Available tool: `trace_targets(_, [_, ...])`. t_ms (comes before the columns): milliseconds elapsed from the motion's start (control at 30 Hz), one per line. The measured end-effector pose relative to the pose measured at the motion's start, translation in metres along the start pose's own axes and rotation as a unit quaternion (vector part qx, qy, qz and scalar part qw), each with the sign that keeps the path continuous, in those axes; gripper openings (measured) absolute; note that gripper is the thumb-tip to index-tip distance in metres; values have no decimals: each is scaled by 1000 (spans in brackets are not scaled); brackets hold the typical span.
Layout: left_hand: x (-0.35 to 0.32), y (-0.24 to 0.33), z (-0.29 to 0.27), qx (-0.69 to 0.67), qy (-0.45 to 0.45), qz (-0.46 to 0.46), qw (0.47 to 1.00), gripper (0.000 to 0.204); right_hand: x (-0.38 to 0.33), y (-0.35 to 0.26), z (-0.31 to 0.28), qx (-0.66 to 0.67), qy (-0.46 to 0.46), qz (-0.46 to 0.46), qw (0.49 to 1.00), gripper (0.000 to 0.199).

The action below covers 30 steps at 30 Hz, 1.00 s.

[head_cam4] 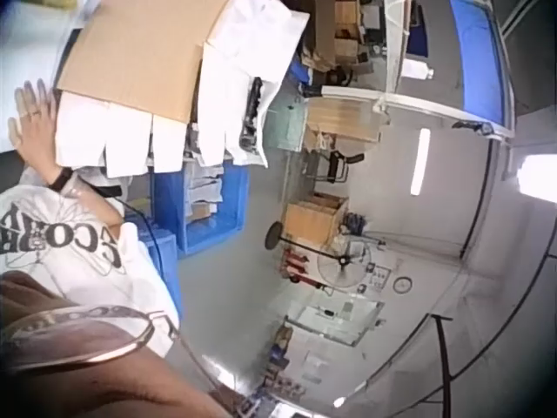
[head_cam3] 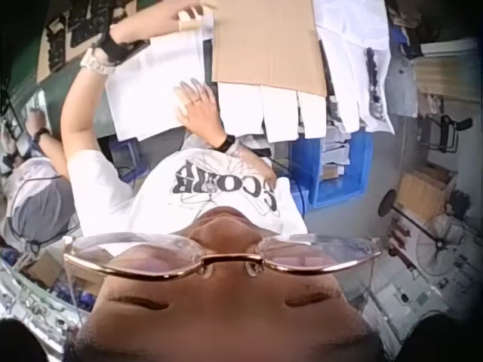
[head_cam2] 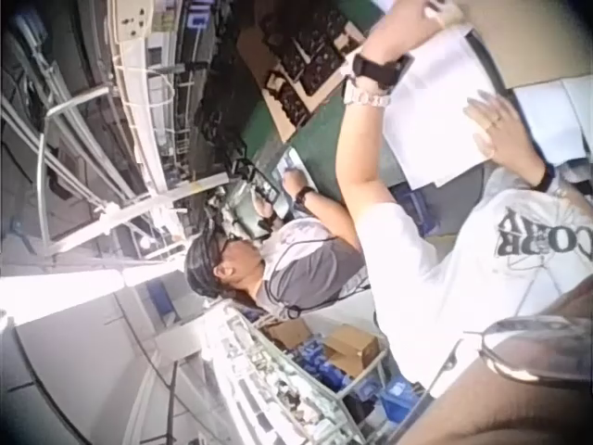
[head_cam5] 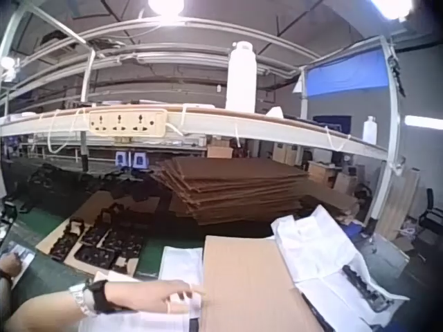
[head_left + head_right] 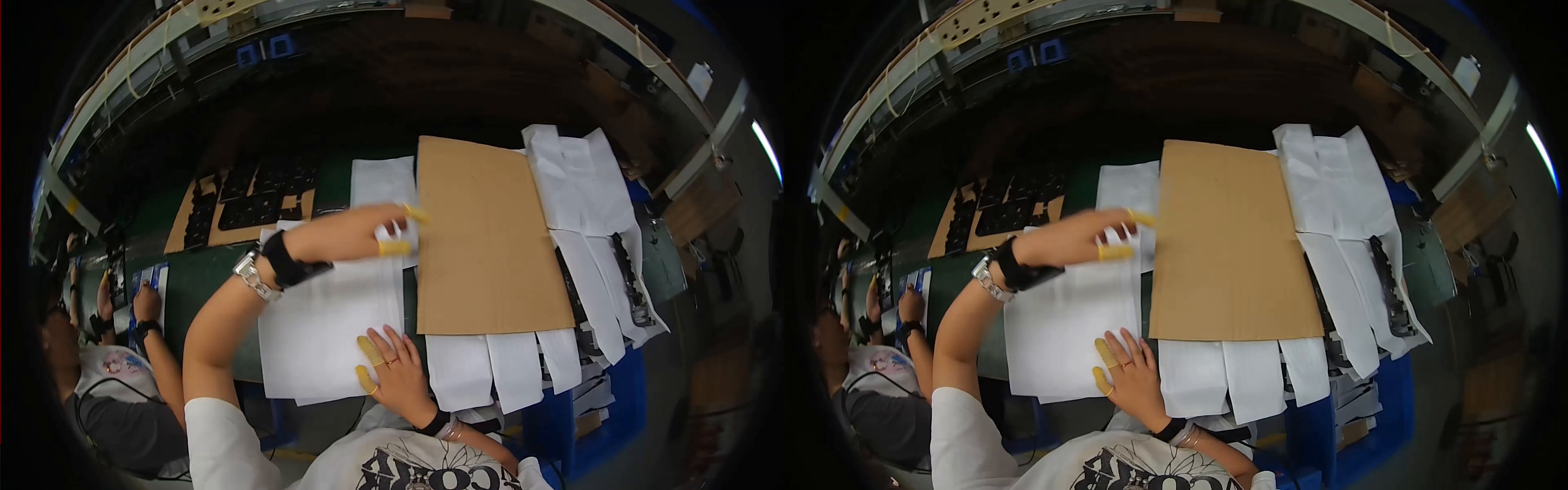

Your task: Unpack black plastic electronic housings from white foam protective sleeves and arrange them on a workbench.

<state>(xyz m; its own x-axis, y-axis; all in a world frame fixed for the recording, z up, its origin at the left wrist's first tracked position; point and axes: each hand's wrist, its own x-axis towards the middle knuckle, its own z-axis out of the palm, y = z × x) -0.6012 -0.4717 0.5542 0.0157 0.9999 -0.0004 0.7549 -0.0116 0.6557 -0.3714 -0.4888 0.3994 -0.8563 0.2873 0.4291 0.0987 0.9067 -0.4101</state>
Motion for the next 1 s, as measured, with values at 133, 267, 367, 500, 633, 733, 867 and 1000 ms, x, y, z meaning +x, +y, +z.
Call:
trace_targets(133, [64, 65, 82, 144, -68, 210, 965, 41, -3, -5, 5, 31, -6, 10, 999, 46])
trace_targets(267, [139, 103, 123, 172, 1, 230, 958, 34, -6, -1, 8, 47, 14, 1, 999, 48])
trace_targets(367, [179, 110, 148, 322, 94, 301, 893, 42, -8, -2, 14, 80, 29, -11, 996, 49])
trace_targets(500, [204, 109, 175, 359, -43, 267, 893, 41, -11, 2, 18, 83, 47, -26, 995, 50])
trace_targets(633, [195, 104, 171, 255, -91, 320, 908, 44, -10, 3, 19, 99, 63, -22, 993, 50])
trace_targets(733, [180, 103, 167, 210, -151, 253, 932, 46, -9, 4, 22, 124, 69, -23, 990, 49])
trace_targets(867, [166, 93, 166, 215, -99, 279, 931, 47, -10, 6, 19, 103, 41, -2, 994, 47])
trace_targets(1000, [168, 93, 165, 217, -29, 226, 949, 82, -10, 3, 13, 53, 14, -28, 998, 47])
